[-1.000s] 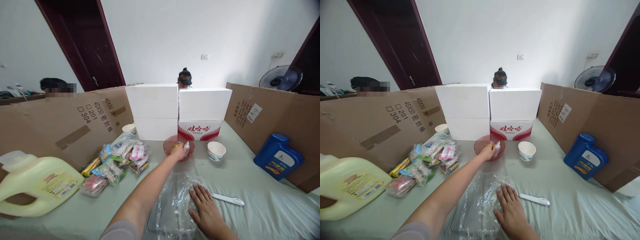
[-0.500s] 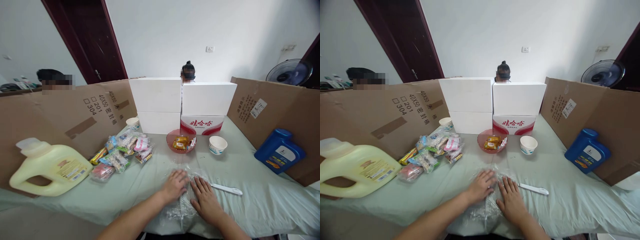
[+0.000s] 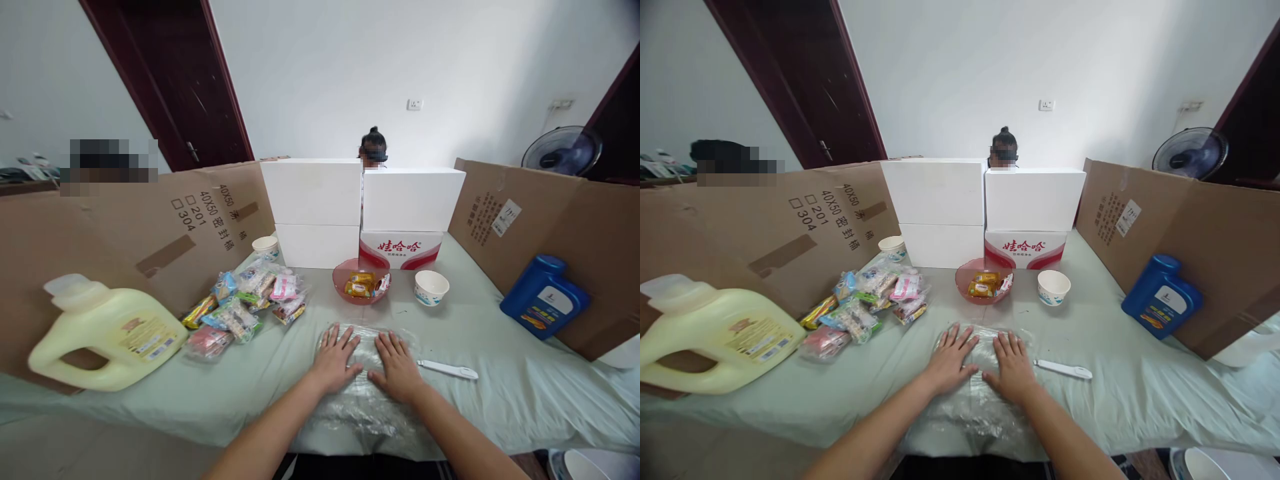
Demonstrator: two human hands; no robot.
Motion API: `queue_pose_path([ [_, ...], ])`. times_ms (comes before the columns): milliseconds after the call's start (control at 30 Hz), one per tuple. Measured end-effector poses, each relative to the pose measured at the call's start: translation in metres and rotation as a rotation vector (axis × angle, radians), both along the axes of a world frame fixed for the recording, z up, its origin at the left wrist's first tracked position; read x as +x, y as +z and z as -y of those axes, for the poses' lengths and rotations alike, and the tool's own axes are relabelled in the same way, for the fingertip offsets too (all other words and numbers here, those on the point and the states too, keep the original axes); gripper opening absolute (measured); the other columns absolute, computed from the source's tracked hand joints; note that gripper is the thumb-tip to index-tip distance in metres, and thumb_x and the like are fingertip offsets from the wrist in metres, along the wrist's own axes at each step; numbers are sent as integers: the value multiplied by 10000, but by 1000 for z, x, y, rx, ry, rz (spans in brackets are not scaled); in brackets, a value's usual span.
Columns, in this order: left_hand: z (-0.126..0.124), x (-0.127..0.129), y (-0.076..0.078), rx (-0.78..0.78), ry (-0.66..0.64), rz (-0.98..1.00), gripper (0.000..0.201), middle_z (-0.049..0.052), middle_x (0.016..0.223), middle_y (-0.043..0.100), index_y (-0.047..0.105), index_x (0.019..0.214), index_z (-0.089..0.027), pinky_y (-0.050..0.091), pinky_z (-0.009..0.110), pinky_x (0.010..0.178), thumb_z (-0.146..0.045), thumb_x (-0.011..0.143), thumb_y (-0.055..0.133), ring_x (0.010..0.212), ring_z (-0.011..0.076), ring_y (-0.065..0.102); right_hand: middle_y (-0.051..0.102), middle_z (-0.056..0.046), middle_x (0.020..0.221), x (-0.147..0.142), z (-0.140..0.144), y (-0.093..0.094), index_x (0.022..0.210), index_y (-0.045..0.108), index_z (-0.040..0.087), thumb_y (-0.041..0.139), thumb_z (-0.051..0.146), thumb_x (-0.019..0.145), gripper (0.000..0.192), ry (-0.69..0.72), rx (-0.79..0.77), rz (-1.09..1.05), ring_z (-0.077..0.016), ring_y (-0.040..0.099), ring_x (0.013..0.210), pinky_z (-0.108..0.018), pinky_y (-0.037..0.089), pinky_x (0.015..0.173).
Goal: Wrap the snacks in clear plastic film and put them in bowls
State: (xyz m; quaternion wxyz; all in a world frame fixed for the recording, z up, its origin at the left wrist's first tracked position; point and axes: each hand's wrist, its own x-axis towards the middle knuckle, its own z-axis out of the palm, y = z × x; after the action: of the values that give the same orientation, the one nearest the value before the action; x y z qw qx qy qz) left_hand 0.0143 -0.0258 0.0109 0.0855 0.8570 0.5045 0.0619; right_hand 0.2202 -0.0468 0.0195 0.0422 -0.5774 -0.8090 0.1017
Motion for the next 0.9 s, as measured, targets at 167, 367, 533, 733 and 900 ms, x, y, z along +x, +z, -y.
queue_pose_path([
  [167,13,-13,-2,-15,93,-37,706,52,1580,199,307,1474,-311,68,638,1119,-586,857,511,1444,397,56,102,-107,1587,20,3,-14,1507,222,174,396,817,739,1016,-135,-18,57,-425,-20,1430,-600,9,1113],
  [367,6,8,11,83,48,43,502,87,1484,405,447,1398,-224,230,492,1137,-418,935,444,1402,295,282,119,-125,1581,8,-2,-6,1503,234,169,348,824,758,999,8,-6,34,-373,-2,1445,-564,0,1129],
  [533,-11,3,4,29,153,-41,605,41,1556,277,370,1447,-310,145,588,1129,-507,890,502,1433,391,136,124,-100,1583,15,-9,-16,1508,213,182,331,794,793,948,11,-5,13,-360,26,1447,-540,44,1138],
  [733,-6,-4,10,55,232,-72,644,78,1550,285,388,1446,-270,133,591,1125,-542,874,505,1430,424,99,213,-148,1557,42,-27,-8,1478,311,144,400,670,859,817,-273,19,104,-395,122,1429,-573,92,1120],
  [900,19,30,22,197,153,-2,485,95,1481,407,482,1382,-211,215,507,1133,-400,939,422,1409,329,245,256,-143,1544,27,-16,-8,1454,360,129,364,480,948,616,-150,144,61,-310,157,1440,-490,132,1146],
])
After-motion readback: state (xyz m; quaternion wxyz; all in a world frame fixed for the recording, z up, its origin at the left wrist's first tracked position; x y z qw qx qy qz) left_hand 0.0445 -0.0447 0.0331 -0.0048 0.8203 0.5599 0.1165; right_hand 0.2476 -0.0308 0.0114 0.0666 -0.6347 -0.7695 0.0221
